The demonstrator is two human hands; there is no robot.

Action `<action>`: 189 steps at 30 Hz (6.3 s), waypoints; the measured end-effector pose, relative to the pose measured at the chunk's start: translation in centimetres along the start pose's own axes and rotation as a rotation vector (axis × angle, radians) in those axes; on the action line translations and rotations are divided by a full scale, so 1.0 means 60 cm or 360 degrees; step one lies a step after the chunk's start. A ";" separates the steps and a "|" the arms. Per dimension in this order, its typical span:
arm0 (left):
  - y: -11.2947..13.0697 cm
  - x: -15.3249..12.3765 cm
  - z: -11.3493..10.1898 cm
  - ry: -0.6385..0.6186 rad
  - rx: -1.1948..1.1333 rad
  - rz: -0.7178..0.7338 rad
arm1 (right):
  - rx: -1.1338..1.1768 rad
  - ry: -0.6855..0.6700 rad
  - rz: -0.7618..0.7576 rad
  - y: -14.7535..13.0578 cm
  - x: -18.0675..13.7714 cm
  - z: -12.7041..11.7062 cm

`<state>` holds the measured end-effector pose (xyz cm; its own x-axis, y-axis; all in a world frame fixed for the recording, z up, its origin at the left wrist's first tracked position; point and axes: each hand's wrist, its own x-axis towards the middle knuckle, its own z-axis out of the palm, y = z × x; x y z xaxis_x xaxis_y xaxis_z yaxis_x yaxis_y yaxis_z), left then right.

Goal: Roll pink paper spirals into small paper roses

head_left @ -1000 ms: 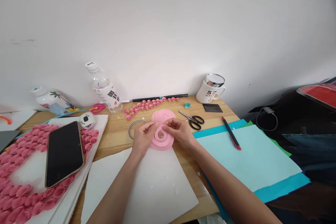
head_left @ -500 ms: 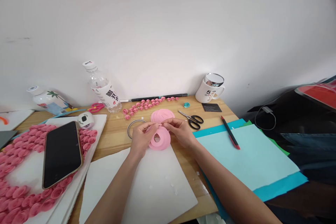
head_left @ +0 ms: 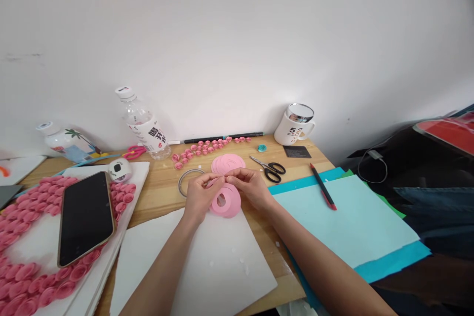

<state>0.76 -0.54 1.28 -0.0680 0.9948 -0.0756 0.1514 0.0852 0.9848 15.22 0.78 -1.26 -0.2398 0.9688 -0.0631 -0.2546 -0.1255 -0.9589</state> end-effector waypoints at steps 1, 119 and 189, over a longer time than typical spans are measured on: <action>0.000 0.000 0.000 -0.0002 0.0014 0.0002 | -0.0021 0.0014 -0.0015 0.000 0.000 0.001; 0.006 -0.004 -0.004 -0.0204 -0.0042 -0.0082 | -0.0040 0.0242 -0.0083 0.006 0.001 -0.001; 0.002 0.000 -0.011 -0.0344 0.0205 0.0151 | -0.0298 0.0280 -0.0390 0.001 -0.011 0.007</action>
<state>0.15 -0.57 1.50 0.1627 0.9863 -0.0291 0.2721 -0.0165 0.9621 14.93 0.04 -1.17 -0.0237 0.9892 0.1443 -0.1045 0.1411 -0.9845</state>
